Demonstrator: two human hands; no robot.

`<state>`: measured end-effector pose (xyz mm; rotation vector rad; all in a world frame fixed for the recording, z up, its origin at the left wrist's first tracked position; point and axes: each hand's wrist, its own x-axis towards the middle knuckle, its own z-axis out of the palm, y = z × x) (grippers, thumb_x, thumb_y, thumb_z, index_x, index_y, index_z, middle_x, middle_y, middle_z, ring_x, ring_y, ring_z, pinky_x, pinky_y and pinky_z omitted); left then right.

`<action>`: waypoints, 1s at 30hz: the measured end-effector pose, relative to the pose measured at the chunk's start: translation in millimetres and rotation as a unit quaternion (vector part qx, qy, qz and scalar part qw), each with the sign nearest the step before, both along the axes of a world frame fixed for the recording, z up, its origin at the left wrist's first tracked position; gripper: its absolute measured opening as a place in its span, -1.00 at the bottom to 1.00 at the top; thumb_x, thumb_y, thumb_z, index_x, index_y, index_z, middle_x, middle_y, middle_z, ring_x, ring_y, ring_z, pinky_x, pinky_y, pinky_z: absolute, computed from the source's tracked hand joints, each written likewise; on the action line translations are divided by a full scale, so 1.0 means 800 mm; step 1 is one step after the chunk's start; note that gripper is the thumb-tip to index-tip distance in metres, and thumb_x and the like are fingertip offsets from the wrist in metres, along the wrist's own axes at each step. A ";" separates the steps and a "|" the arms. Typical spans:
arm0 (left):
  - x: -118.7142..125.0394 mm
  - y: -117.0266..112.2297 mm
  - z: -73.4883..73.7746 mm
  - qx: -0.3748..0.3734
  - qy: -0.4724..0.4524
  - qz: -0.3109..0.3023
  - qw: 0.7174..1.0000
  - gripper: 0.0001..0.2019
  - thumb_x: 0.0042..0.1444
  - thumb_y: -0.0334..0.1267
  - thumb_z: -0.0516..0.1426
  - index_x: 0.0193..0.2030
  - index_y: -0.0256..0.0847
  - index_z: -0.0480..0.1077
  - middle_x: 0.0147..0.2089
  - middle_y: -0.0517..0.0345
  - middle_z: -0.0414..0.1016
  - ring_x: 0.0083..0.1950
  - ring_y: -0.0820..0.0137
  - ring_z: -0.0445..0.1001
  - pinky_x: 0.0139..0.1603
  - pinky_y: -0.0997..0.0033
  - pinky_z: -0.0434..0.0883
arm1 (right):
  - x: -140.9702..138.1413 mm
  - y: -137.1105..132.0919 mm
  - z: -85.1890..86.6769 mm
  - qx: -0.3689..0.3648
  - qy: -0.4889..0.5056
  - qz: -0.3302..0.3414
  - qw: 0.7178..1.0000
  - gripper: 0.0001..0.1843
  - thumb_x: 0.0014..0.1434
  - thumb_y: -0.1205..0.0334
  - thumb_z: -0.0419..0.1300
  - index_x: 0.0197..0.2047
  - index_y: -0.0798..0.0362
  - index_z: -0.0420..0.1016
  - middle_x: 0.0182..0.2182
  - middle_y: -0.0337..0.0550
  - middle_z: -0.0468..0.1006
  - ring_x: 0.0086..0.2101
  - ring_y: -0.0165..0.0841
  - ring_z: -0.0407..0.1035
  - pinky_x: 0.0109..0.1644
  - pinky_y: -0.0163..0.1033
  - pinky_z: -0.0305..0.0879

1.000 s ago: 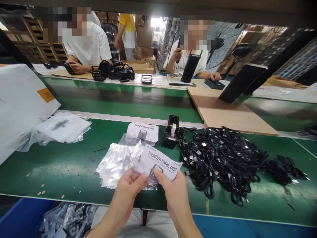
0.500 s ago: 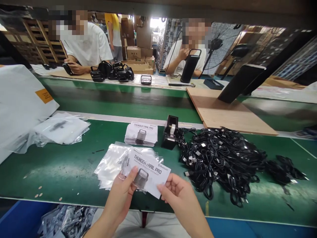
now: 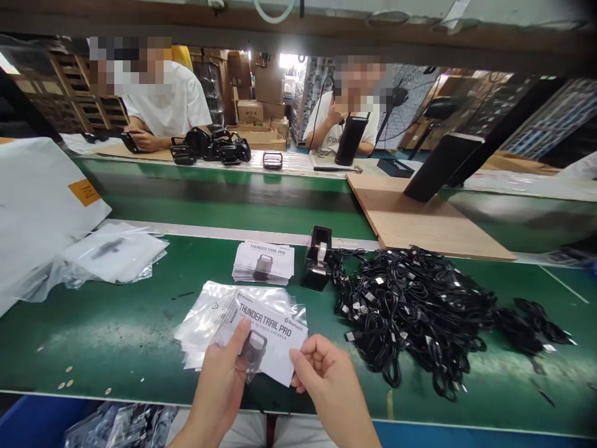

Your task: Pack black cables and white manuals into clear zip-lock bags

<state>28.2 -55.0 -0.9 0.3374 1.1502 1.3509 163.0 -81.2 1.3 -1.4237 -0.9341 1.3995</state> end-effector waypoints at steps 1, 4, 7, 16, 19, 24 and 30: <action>0.004 -0.001 -0.001 0.007 -0.007 -0.009 1.000 -0.58 -0.05 -0.25 0.26 -0.01 -0.16 0.36 -0.17 0.11 0.54 -0.15 0.31 0.50 -0.23 0.44 0.49 | -0.004 0.000 -0.001 0.009 0.005 -0.023 1.000 -0.66 -0.05 0.01 0.23 -0.55 0.09 0.28 -0.73 -0.29 0.35 -0.65 -0.45 0.26 -0.56 -0.39 0.23; 0.009 -0.004 -0.003 0.018 -0.038 -0.038 0.998 -0.60 -0.02 -0.19 0.23 -0.02 -0.18 0.35 -0.19 0.10 0.53 -0.18 0.34 0.50 -0.25 0.47 0.48 | -0.008 0.000 -0.005 0.027 0.020 -0.082 0.996 -0.63 -0.09 -0.03 0.26 -0.54 0.08 0.27 -0.74 -0.31 0.32 -0.66 -0.45 0.25 -0.58 -0.39 0.22; 0.002 0.001 -0.006 0.030 -0.041 -0.020 0.999 -0.60 -0.03 -0.10 0.22 -0.04 -0.18 0.36 -0.21 0.12 0.52 -0.27 0.42 0.50 -0.32 0.54 0.47 | -0.002 -0.002 -0.010 0.034 0.019 -0.118 0.992 -0.61 -0.12 -0.06 0.28 -0.56 0.08 0.27 -0.75 -0.31 0.33 -0.66 -0.46 0.25 -0.59 -0.41 0.22; 0.005 0.003 -0.018 -0.009 0.003 -0.008 1.000 -0.67 -0.34 -0.20 0.38 -0.44 -0.28 0.40 -0.63 0.36 0.39 -0.61 0.62 0.33 -0.57 0.71 0.36 | -0.007 0.004 -0.012 0.040 0.046 -0.156 0.986 -0.58 -0.18 -0.08 0.31 -0.57 0.06 0.25 -0.78 -0.29 0.36 -0.72 -0.44 0.26 -0.64 -0.39 0.23; 0.004 0.006 -0.014 -0.015 -0.006 -0.001 1.000 -0.62 -0.43 -0.21 0.40 -0.43 -0.29 0.41 -0.59 0.32 0.45 -0.57 0.58 0.39 -0.52 0.67 0.40 | -0.003 0.005 -0.011 0.051 0.031 -0.169 0.984 -0.58 -0.19 -0.07 0.32 -0.57 0.06 0.25 -0.77 -0.32 0.34 -0.71 -0.45 0.26 -0.64 -0.39 0.23; 0.000 0.014 -0.008 -0.009 0.018 -0.037 0.999 -0.62 -0.41 -0.24 0.39 -0.38 -0.30 0.45 -0.47 0.18 0.55 -0.47 0.48 0.48 -0.42 0.58 0.46 | 0.006 0.005 -0.015 0.066 0.007 -0.170 0.983 -0.58 -0.17 -0.09 0.30 -0.59 0.06 0.26 -0.77 -0.33 0.31 -0.72 -0.46 0.23 -0.64 -0.38 0.22; 0.012 0.006 -0.018 -0.017 0.024 -0.077 0.997 -0.57 -0.39 -0.20 0.39 -0.32 -0.32 0.47 -0.49 0.10 0.57 -0.48 0.37 0.52 -0.46 0.51 0.47 | 0.003 0.010 -0.016 0.070 0.015 -0.159 0.985 -0.58 -0.17 -0.10 0.29 -0.57 0.07 0.27 -0.75 -0.31 0.33 -0.70 -0.46 0.22 -0.62 -0.38 0.21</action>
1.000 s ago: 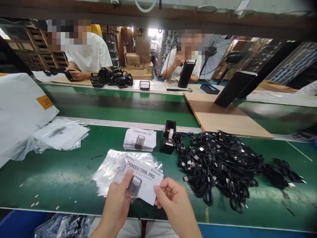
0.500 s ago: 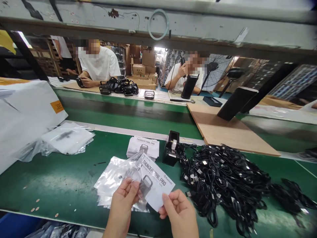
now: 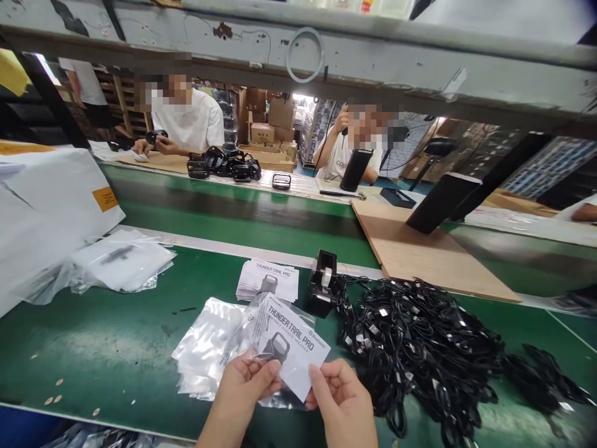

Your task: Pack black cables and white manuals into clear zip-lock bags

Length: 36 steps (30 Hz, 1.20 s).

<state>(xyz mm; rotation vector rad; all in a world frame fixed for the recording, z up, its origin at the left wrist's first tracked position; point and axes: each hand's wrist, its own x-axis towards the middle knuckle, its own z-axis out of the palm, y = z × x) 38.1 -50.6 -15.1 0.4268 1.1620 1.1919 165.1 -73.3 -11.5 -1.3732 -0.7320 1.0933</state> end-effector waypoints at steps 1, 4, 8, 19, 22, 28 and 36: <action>-0.002 -0.001 0.000 0.004 -0.010 0.020 1.000 -0.52 -0.35 -0.19 0.38 -0.23 -0.30 0.45 -0.43 0.08 0.58 -0.42 0.32 0.54 -0.41 0.46 0.49 | 0.000 0.001 0.000 -0.004 0.002 0.009 1.000 -0.58 -0.18 -0.10 0.30 -0.57 0.07 0.28 -0.74 -0.32 0.33 -0.69 -0.46 0.22 -0.61 -0.39 0.20; -0.012 0.001 0.005 0.016 -0.033 0.069 0.997 -0.39 -0.22 -0.22 0.33 0.03 -0.19 0.28 -0.23 0.07 0.58 -0.21 0.22 0.55 -0.22 0.32 0.50 | -0.002 0.001 -0.001 -0.019 0.007 0.044 0.999 -0.57 -0.19 -0.08 0.31 -0.58 0.09 0.28 -0.72 -0.31 0.33 -0.66 -0.47 0.24 -0.57 -0.41 0.18; -0.011 0.000 0.009 0.009 -0.046 0.013 0.999 -0.54 -0.11 -0.24 0.28 -0.03 -0.30 0.33 -0.22 0.02 0.58 -0.14 0.16 0.52 -0.22 0.30 0.50 | -0.012 0.001 -0.007 -0.029 -0.005 0.076 0.997 -0.58 -0.18 -0.09 0.29 -0.58 0.10 0.28 -0.73 -0.28 0.34 -0.65 -0.44 0.27 -0.55 -0.40 0.16; -0.005 -0.006 0.023 -0.015 -0.056 0.072 0.996 -0.45 -0.20 -0.24 0.33 -0.01 -0.21 0.33 -0.26 0.10 0.59 -0.20 0.20 0.54 -0.29 0.36 0.51 | -0.006 0.002 0.010 -0.035 -0.003 0.120 0.992 -0.59 -0.17 -0.04 0.31 -0.61 0.10 0.27 -0.76 -0.31 0.30 -0.68 -0.49 0.19 -0.57 -0.41 0.08; 0.006 -0.012 0.023 -0.034 -0.075 0.066 0.994 -0.41 -0.28 -0.22 0.35 -0.04 -0.28 0.34 -0.31 0.07 0.60 -0.20 0.17 0.54 -0.29 0.34 0.51 | -0.013 0.003 0.011 -0.027 0.011 0.117 0.993 -0.61 -0.15 -0.02 0.30 -0.59 0.11 0.28 -0.73 -0.31 0.31 -0.66 -0.48 0.20 -0.55 -0.40 0.13; 0.025 -0.021 0.018 -0.047 -0.114 0.062 0.990 -0.39 -0.36 -0.39 0.37 -0.07 -0.27 0.33 -0.25 0.04 0.59 -0.20 0.15 0.55 -0.24 0.33 0.50 | -0.026 0.005 0.008 -0.014 0.035 0.085 0.996 -0.62 -0.15 -0.01 0.30 -0.58 0.12 0.31 -0.70 -0.32 0.29 -0.64 -0.49 0.17 -0.56 -0.41 0.12; 0.001 -0.011 0.022 -0.011 -0.040 0.087 0.995 -0.49 -0.33 -0.32 0.37 -0.14 -0.20 0.38 -0.29 0.13 0.60 -0.19 0.26 0.54 -0.24 0.41 0.50 | -0.014 0.015 0.007 -0.037 0.080 0.047 0.995 -0.64 -0.13 -0.01 0.31 -0.53 0.10 0.33 -0.67 -0.33 0.30 -0.62 -0.49 0.17 -0.53 -0.42 0.13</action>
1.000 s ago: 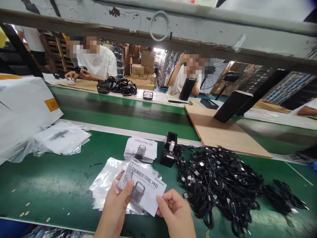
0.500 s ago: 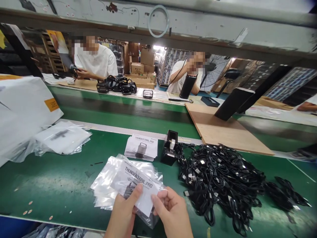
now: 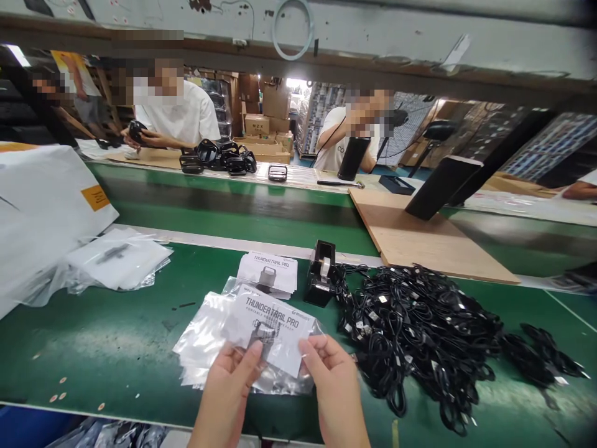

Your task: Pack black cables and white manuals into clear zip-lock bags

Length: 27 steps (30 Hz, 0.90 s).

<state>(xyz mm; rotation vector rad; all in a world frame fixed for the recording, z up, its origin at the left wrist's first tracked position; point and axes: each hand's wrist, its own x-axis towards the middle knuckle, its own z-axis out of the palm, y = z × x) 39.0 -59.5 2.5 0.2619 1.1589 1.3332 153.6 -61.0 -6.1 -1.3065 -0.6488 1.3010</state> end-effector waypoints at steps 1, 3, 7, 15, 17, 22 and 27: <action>0.002 -0.002 -0.003 -0.004 -0.001 -0.017 1.000 -0.52 -0.36 -0.34 0.37 -0.20 -0.23 0.41 -0.32 0.11 0.60 -0.19 0.24 0.54 -0.23 0.40 0.49 | 0.000 0.000 -0.003 0.005 0.005 -0.011 1.000 -0.65 -0.12 0.00 0.30 -0.53 0.10 0.34 -0.64 -0.31 0.33 -0.59 -0.47 0.20 -0.50 -0.41 0.16; 0.008 -0.006 -0.009 -0.012 -0.003 -0.050 0.999 -0.58 -0.43 -0.36 0.39 -0.30 -0.29 0.47 -0.36 0.05 0.61 -0.20 0.18 0.54 -0.22 0.35 0.49 | -0.001 0.000 -0.007 0.026 -0.013 -0.029 0.999 -0.68 -0.12 0.01 0.30 -0.53 0.10 0.39 -0.48 -0.21 0.43 -0.46 -0.41 0.30 -0.37 -0.37 0.25; 0.011 -0.011 -0.019 -0.017 0.037 -0.082 0.996 -0.60 -0.40 -0.26 0.39 -0.32 -0.31 0.50 -0.34 -0.01 0.61 -0.27 0.16 0.55 -0.29 0.30 0.49 | 0.004 -0.002 -0.004 0.034 -0.036 0.057 0.997 -0.70 -0.12 0.02 0.30 -0.55 0.12 0.46 -0.18 -0.05 0.45 -0.22 -0.26 0.34 -0.18 -0.28 0.27; -0.003 -0.005 -0.006 0.013 0.011 -0.096 0.995 -0.57 -0.25 -0.14 0.33 -0.21 -0.32 0.49 -0.30 -0.01 0.60 -0.27 0.21 0.55 -0.31 0.37 0.49 | 0.008 -0.003 -0.003 0.047 -0.102 0.085 0.990 -0.73 -0.06 0.12 0.26 -0.59 0.15 0.39 -0.58 -0.24 0.38 -0.48 -0.40 0.23 -0.38 -0.34 0.18; -0.012 -0.001 0.000 0.031 -0.010 -0.030 0.999 -0.55 -0.15 -0.14 0.29 -0.08 -0.24 0.42 -0.24 0.05 0.59 -0.23 0.24 0.54 -0.32 0.40 0.50 | 0.008 -0.003 -0.004 0.031 -0.088 0.054 0.994 -0.74 -0.11 0.15 0.30 -0.59 0.13 0.34 -0.59 -0.27 0.36 -0.50 -0.42 0.22 -0.41 -0.35 0.17; -0.033 0.005 0.003 -0.002 -0.006 -0.028 1.000 -0.63 0.01 -0.17 0.19 -0.02 -0.20 0.38 -0.14 0.04 0.56 -0.20 0.28 0.54 -0.33 0.45 0.52 | 0.001 0.000 -0.001 0.000 0.039 -0.018 0.999 -0.50 -0.25 0.14 0.39 -0.24 0.03 0.29 -0.62 -0.41 0.32 -0.57 -0.45 0.24 -0.45 -0.37 0.21; -0.042 0.006 0.000 -0.015 -0.003 -0.070 0.997 -0.68 -0.10 -0.20 0.27 -0.17 -0.25 0.46 -0.27 0.04 0.59 -0.27 0.26 0.55 -0.43 0.47 0.49 | 0.006 0.002 -0.011 -0.009 0.063 0.110 0.992 -0.58 -0.24 -0.04 0.35 -0.58 0.15 0.34 -0.65 -0.24 0.39 -0.61 -0.46 0.24 -0.50 -0.39 0.17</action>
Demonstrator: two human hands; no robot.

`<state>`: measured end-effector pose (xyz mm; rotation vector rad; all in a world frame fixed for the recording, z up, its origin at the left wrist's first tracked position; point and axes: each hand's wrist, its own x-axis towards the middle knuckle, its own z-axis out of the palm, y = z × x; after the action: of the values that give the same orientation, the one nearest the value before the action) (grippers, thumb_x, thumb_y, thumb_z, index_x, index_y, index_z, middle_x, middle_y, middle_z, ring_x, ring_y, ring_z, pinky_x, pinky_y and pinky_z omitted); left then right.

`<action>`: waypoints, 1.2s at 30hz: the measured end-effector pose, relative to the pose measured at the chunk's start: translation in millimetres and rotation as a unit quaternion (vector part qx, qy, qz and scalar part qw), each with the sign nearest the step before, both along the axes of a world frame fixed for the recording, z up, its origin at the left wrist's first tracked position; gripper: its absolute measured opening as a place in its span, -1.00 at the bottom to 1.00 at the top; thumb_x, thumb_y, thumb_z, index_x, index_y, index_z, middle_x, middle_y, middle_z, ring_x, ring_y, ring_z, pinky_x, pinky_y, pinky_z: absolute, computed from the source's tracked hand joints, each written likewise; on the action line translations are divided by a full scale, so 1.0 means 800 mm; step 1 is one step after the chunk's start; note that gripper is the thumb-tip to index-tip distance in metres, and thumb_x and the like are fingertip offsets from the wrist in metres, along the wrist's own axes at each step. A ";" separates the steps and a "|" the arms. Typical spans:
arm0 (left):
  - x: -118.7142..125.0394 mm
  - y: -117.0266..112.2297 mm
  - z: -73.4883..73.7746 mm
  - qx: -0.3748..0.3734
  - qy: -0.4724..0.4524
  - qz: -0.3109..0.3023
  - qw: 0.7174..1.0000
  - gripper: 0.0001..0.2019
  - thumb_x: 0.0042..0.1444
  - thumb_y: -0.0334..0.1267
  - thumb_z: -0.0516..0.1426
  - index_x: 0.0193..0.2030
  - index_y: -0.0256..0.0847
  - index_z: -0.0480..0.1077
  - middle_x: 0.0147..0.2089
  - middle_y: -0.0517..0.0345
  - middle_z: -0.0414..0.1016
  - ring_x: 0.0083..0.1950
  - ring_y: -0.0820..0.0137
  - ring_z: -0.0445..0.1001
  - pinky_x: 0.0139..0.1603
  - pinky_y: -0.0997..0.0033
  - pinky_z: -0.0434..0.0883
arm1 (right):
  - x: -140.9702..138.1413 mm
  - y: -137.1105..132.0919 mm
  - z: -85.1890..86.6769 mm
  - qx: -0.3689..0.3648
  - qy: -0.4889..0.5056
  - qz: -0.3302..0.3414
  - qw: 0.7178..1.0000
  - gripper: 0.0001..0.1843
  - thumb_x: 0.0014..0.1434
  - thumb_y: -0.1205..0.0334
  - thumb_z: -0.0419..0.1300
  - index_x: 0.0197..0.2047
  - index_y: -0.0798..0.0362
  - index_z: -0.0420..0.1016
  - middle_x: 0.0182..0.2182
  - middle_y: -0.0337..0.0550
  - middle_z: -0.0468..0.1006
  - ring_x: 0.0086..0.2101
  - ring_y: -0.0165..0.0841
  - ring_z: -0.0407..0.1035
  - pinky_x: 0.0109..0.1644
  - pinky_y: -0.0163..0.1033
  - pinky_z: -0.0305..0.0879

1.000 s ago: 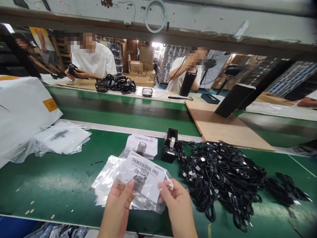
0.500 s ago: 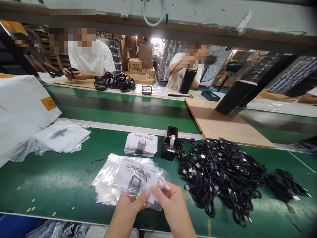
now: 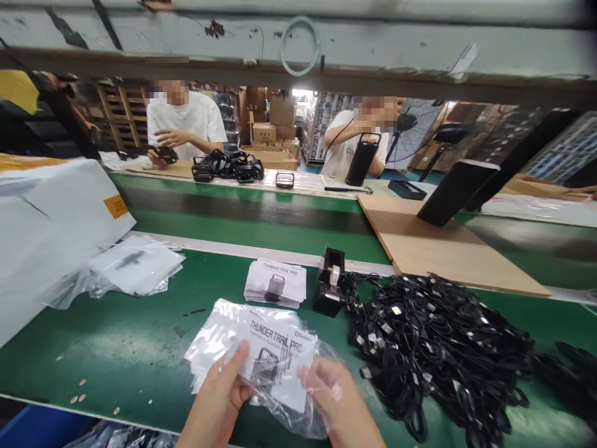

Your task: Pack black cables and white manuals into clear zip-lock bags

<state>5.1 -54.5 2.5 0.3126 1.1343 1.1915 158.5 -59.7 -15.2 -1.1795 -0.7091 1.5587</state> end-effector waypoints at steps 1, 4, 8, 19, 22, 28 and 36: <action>-0.003 0.001 -0.001 0.000 0.009 -0.010 1.000 -0.68 -0.14 -0.19 0.29 -0.22 -0.27 0.48 -0.32 0.03 0.60 -0.32 0.26 0.55 -0.46 0.47 0.48 | 0.002 0.002 -0.001 0.007 -0.032 0.015 0.999 -0.55 -0.22 -0.05 0.33 -0.67 0.15 0.29 -0.69 -0.24 0.36 -0.63 -0.49 0.20 -0.53 -0.41 0.11; -0.013 0.005 -0.004 0.010 0.061 -0.017 0.998 -0.64 -0.23 -0.13 0.32 -0.29 -0.31 0.50 -0.43 0.02 0.59 -0.47 0.31 0.53 -0.57 0.51 0.44 | 0.002 0.008 0.002 0.034 -0.089 0.023 0.995 -0.55 -0.19 -0.05 0.32 -0.68 0.15 0.29 -0.74 -0.29 0.32 -0.67 -0.52 0.15 -0.59 -0.44 0.05; -0.031 0.009 -0.004 0.031 0.095 0.031 0.995 -0.64 -0.23 -0.14 0.33 -0.28 -0.28 0.48 -0.44 0.06 0.59 -0.53 0.42 0.48 -0.61 0.58 0.38 | -0.007 0.012 0.014 -0.006 -0.012 0.143 0.990 -0.60 -0.27 0.03 0.36 -0.45 0.15 0.41 -0.65 -0.25 0.44 -0.69 -0.47 0.26 -0.64 -0.43 0.13; -0.056 0.012 -0.012 0.023 0.154 -0.037 0.987 -0.53 -0.16 -0.11 0.29 -0.08 -0.23 0.39 -0.22 0.08 0.58 -0.27 0.31 0.53 -0.41 0.51 0.44 | 0.019 0.020 0.022 -0.022 -0.042 0.122 0.991 -0.48 -0.13 0.13 0.32 -0.08 0.14 0.38 -0.43 -0.19 0.48 -0.48 -0.43 0.35 -0.52 -0.41 0.24; -0.051 0.013 -0.009 0.017 0.175 -0.059 0.983 -0.39 -0.16 -0.12 0.29 0.07 -0.09 0.24 -0.12 0.12 0.55 -0.23 0.30 0.53 -0.43 0.50 0.44 | 0.005 0.024 0.014 -0.021 -0.069 0.103 0.992 -0.60 -0.12 -0.02 0.29 -0.37 0.16 0.43 -0.58 -0.24 0.43 -0.60 -0.49 0.26 -0.60 -0.43 0.12; -0.052 0.018 -0.009 -0.003 0.161 -0.017 0.987 -0.38 -0.26 -0.04 0.32 -0.02 -0.18 0.29 -0.28 0.12 0.57 -0.29 0.30 0.53 -0.42 0.49 0.45 | -0.001 0.025 0.010 -0.027 -0.079 0.076 0.994 -0.45 0.03 -0.27 0.02 -0.45 0.12 0.38 -0.71 -0.32 0.28 -0.67 -0.48 0.20 -0.62 -0.39 0.12; -0.059 0.027 -0.019 0.062 0.205 0.089 0.973 -0.57 -0.30 -0.01 0.33 -0.29 -0.14 0.36 -0.45 0.32 0.49 -0.44 0.51 0.44 -0.49 0.69 0.38 | 0.033 -0.002 0.006 0.157 -0.261 -0.004 0.953 -0.63 0.06 -0.09 0.11 -0.23 0.02 0.43 -0.19 -0.07 0.38 -0.19 -0.25 0.30 -0.10 -0.21 0.24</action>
<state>-42.2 -32.9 -13.0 0.5825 1.4703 1.3982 185.1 -61.3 -10.3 -1.3537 -1.2456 1.0708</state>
